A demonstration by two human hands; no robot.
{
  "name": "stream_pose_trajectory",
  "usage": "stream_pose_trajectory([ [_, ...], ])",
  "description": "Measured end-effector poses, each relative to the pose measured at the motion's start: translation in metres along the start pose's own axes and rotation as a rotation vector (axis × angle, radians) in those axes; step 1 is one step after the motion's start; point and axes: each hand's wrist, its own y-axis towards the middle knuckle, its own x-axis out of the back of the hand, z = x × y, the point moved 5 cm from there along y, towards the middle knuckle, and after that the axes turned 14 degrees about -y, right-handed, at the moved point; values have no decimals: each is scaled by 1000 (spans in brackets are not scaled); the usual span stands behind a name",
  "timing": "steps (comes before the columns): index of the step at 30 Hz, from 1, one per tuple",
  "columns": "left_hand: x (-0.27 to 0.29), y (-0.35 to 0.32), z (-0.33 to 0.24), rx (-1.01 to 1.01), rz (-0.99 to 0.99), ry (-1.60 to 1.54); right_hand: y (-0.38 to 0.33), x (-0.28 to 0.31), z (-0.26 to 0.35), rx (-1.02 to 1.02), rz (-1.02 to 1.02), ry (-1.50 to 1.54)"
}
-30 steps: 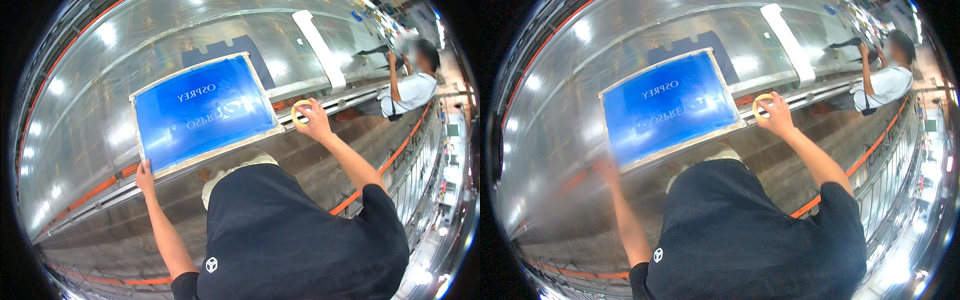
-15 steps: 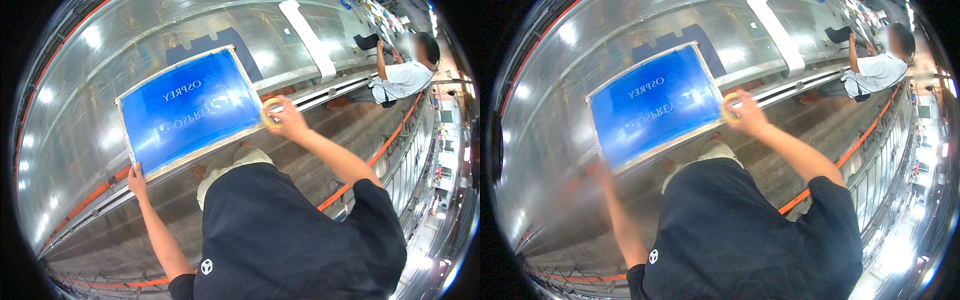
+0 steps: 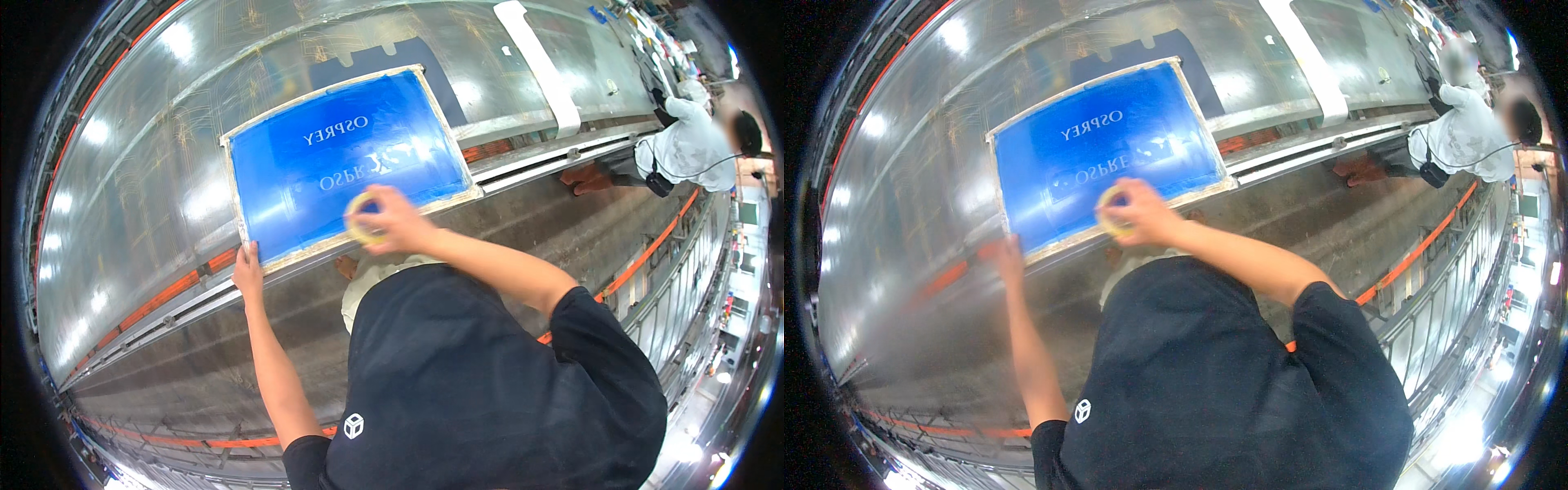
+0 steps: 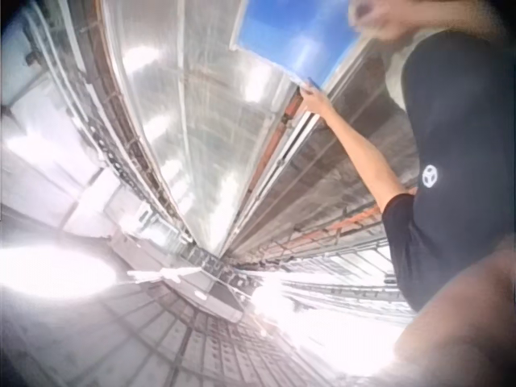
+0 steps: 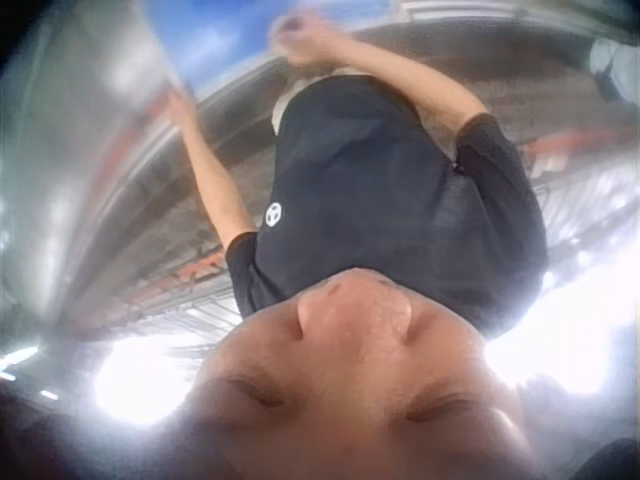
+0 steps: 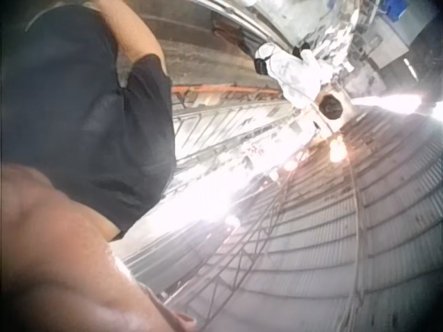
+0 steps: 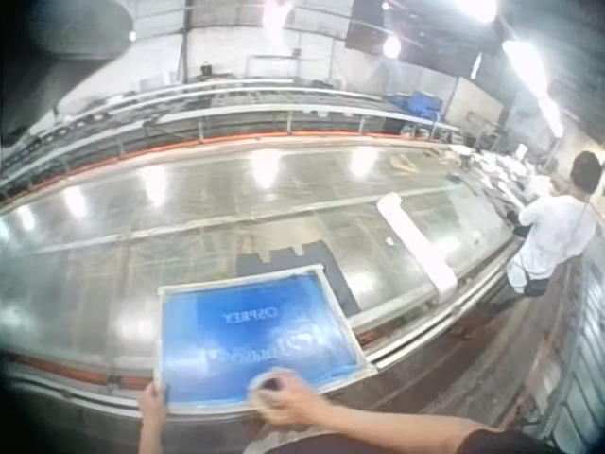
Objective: The person tapes a blue Osprey box on a metal workbench using yellow packing tape. They repeatedly apply tape to the edges and corners, repositioning the box and the tape roll throughout the process.
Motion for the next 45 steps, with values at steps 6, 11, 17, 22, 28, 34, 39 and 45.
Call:
stream_pose_trajectory([
  [6, 2, -5, -12, -16, -11, -48, -2, -4, -4, 29, 130, 30],
  [11, 3, -9, -13, 15, -36, -37, -89, 80, -112, -204, 218, -226],
  [17, 2, -7, -16, -18, -32, -97, -78, 77, -100, -126, 128, -164],
  [22, 4, -6, -19, 0, 9, -80, -40, 44, -60, -38, 183, -95],
  [28, 3, -7, -16, 1, 19, -66, -97, 99, -128, -168, 206, -296],
  [34, -8, 4, 18, -78, -2, -60, 14, 5, 2, 20, 63, -44],
  [39, -7, -3, -4, 40, 122, -239, -63, 63, -95, -78, 152, -54],
  [45, 4, 2, -3, 226, 292, -629, -89, 71, -110, -205, 207, -163],
])
